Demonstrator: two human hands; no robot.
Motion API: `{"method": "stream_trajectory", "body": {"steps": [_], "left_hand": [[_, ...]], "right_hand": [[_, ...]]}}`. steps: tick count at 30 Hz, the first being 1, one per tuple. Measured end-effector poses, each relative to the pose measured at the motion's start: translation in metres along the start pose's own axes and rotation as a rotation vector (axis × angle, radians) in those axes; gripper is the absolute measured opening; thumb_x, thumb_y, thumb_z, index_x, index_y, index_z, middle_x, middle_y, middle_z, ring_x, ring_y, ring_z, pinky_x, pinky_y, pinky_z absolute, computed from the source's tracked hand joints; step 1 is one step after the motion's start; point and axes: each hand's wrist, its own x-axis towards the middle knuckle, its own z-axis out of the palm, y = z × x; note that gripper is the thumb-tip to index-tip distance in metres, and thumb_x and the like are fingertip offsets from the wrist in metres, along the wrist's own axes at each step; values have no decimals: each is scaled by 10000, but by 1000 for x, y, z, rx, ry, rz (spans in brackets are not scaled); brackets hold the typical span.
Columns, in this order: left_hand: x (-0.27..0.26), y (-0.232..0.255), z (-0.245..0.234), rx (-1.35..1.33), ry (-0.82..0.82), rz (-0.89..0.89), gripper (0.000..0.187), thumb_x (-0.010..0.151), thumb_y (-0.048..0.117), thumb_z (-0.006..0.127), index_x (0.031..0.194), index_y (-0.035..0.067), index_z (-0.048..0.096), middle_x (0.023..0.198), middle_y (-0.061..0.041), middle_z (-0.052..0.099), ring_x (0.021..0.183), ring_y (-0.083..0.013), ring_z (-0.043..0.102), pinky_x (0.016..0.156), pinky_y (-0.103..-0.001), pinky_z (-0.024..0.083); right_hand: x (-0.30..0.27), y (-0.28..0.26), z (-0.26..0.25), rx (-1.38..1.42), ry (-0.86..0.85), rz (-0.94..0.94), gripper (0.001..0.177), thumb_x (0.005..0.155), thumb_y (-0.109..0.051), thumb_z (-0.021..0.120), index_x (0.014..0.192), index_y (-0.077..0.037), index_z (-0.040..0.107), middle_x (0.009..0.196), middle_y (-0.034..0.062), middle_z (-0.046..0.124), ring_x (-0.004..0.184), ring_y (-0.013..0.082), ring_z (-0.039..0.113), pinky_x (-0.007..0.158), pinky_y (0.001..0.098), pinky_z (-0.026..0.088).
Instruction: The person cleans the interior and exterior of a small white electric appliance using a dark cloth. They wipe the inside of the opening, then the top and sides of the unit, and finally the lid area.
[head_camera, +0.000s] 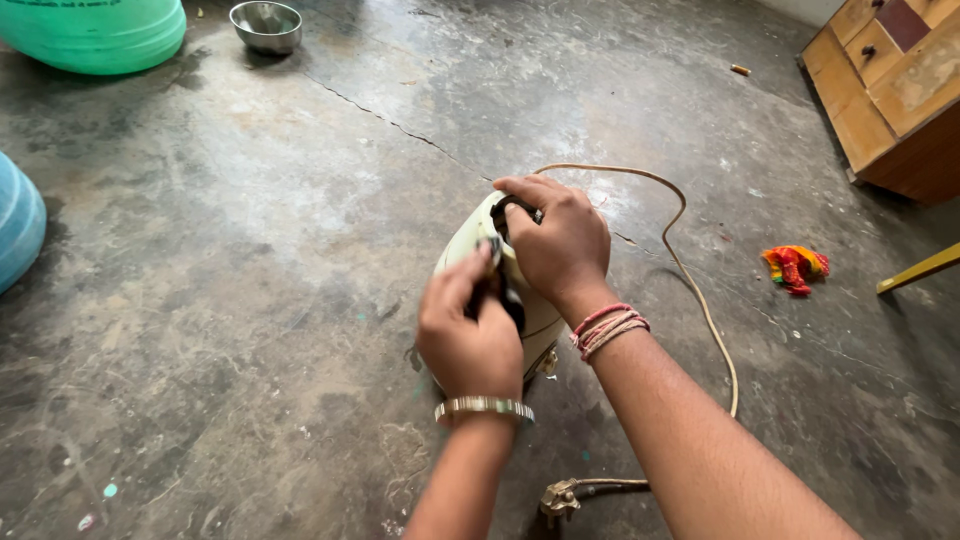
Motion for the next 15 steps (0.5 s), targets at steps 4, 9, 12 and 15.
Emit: {"method": "stream_trajectory", "body": {"steps": [4,9,12,15], "left_hand": [[48,-3,17,17,-26,-121,264,864,23,702,1066,158,805,1059,-56,789,923,-185,764,846,-311,597],[66,-40,13,31,-60,-128,282,835,20,718,1060,156,820,1036,-78,785,913,-201,766,841,-316,579],[51,-57,2,70,-37,-71,265,841,13,725,1057,133,820,1015,-93,782,914,-210,753,842,-320,570],[26,-60,-10,51,-20,-42,243,860,12,733,1069,111,810,1003,-94,778,897,-206,743,835,-316,569]], "right_hand": [[-1,1,0,7,5,3,310,859,-255,605,1103,-261,797,1235,-37,737,1159,237,644,1016,359,485],[-1,-1,1,2,34,-16,301,867,-249,606,1092,-250,804,1220,-24,739,1153,246,645,1002,368,481],[-1,-2,0,21,5,30,308,861,-247,590,1084,-261,802,1204,-46,749,1121,232,663,987,351,502],[-1,-1,1,25,43,-19,299,870,-245,594,1084,-245,803,1204,-28,746,1136,245,658,988,362,497]]}}
